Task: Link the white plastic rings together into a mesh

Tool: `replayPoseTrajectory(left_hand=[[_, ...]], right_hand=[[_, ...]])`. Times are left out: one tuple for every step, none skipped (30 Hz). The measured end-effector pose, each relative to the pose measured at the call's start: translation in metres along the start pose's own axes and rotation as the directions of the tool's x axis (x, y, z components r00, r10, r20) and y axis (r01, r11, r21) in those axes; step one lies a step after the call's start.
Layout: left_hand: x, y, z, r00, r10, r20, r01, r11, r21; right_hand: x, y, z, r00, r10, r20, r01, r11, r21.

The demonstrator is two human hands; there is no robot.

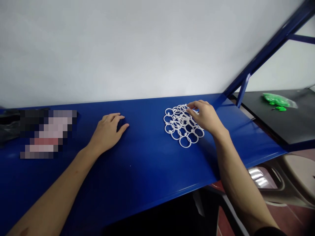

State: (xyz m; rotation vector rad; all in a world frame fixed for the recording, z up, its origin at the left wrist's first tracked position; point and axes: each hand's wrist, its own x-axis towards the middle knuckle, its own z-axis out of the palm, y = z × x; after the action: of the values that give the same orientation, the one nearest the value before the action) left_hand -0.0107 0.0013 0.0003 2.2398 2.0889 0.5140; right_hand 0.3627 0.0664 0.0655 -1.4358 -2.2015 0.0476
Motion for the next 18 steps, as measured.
replayPoseTrajectory(left_hand=[[0.0, 0.0, 0.001, 1.0, 0.007, -0.004, -0.007, 1.0, 0.0], [0.0, -0.001, 0.001, 1.0, 0.012, -0.009, -0.012, 1.0, 0.001], [0.0, -0.001, 0.002, 1.0, 0.017, -0.013, -0.017, 1.0, 0.004], [-0.001, -0.002, 0.002, 1.0, 0.02, -0.018, -0.02, 1.0, 0.009], [-0.001, -0.002, 0.003, 1.0, 0.022, -0.021, -0.021, 1.0, 0.014], [-0.001, -0.002, 0.003, 0.999, 0.023, -0.022, -0.022, 1.0, 0.019], [-0.001, -0.002, 0.003, 1.0, 0.023, -0.022, -0.022, 1.0, 0.021], [-0.001, -0.001, 0.003, 1.0, 0.02, -0.02, -0.019, 1.0, 0.02], [-0.001, -0.001, 0.003, 1.0, 0.014, -0.019, -0.014, 1.0, 0.017], [-0.001, -0.001, 0.002, 1.0, 0.01, -0.017, -0.009, 1.0, 0.014], [-0.001, -0.001, 0.002, 1.0, 0.006, -0.016, -0.006, 1.0, 0.011], [-0.001, -0.001, 0.002, 1.0, 0.002, -0.016, -0.002, 1.0, 0.01], [-0.001, -0.001, 0.002, 1.0, 0.0, -0.016, 0.0, 1.0, 0.013], [-0.001, -0.001, 0.002, 1.0, 0.001, -0.014, 0.0, 1.0, 0.016], [-0.001, -0.002, 0.002, 1.0, 0.0, -0.013, 0.0, 1.0, 0.019], [-0.001, -0.002, 0.002, 1.0, -0.001, -0.01, 0.001, 1.0, 0.02], [-0.001, -0.002, 0.003, 1.0, 0.0, -0.007, 0.001, 1.0, 0.019], [-0.001, -0.003, 0.003, 1.0, 0.003, -0.006, -0.003, 1.0, 0.017]], right_hand=[[0.001, -0.002, 0.0, 1.0, -0.004, -0.007, 0.004, 1.0, 0.009], [0.003, -0.005, 0.0, 1.0, -0.016, -0.003, 0.016, 1.0, 0.02], [0.004, -0.007, 0.001, 0.999, -0.035, 0.015, 0.034, 0.999, 0.03], [0.005, -0.009, 0.001, 0.997, -0.057, 0.047, 0.055, 0.998, 0.034], [0.005, -0.01, 0.003, 0.992, -0.079, 0.096, 0.077, 0.997, 0.031], [0.005, -0.01, 0.005, 0.983, -0.099, 0.158, 0.096, 0.995, 0.022], [0.004, -0.009, 0.009, 0.969, -0.11, 0.223, 0.111, 0.994, 0.007], [0.002, -0.008, 0.013, 0.953, -0.112, 0.283, 0.12, 0.993, -0.01], [0.0, -0.006, 0.017, 0.938, -0.105, 0.331, 0.121, 0.992, -0.027], [-0.003, -0.003, 0.022, 0.925, -0.093, 0.368, 0.116, 0.992, -0.041], [-0.005, -0.001, 0.026, 0.917, -0.08, 0.392, 0.108, 0.993, -0.05], [-0.007, 0.001, 0.03, 0.911, -0.069, 0.406, 0.101, 0.993, -0.057], [-0.009, 0.002, 0.033, 0.908, -0.061, 0.414, 0.095, 0.994, -0.061], [-0.01, 0.003, 0.036, 0.906, -0.056, 0.42, 0.092, 0.994, -0.064], [-0.011, 0.004, 0.037, 0.904, -0.052, 0.424, 0.09, 0.994, -0.07], [-0.011, 0.004, 0.037, 0.904, -0.045, 0.426, 0.087, 0.993, -0.079], [-0.011, 0.005, 0.037, 0.904, -0.036, 0.425, 0.081, 0.993, -0.089], [-0.011, 0.005, 0.037, 0.906, -0.024, 0.422, 0.072, 0.992, -0.1]])
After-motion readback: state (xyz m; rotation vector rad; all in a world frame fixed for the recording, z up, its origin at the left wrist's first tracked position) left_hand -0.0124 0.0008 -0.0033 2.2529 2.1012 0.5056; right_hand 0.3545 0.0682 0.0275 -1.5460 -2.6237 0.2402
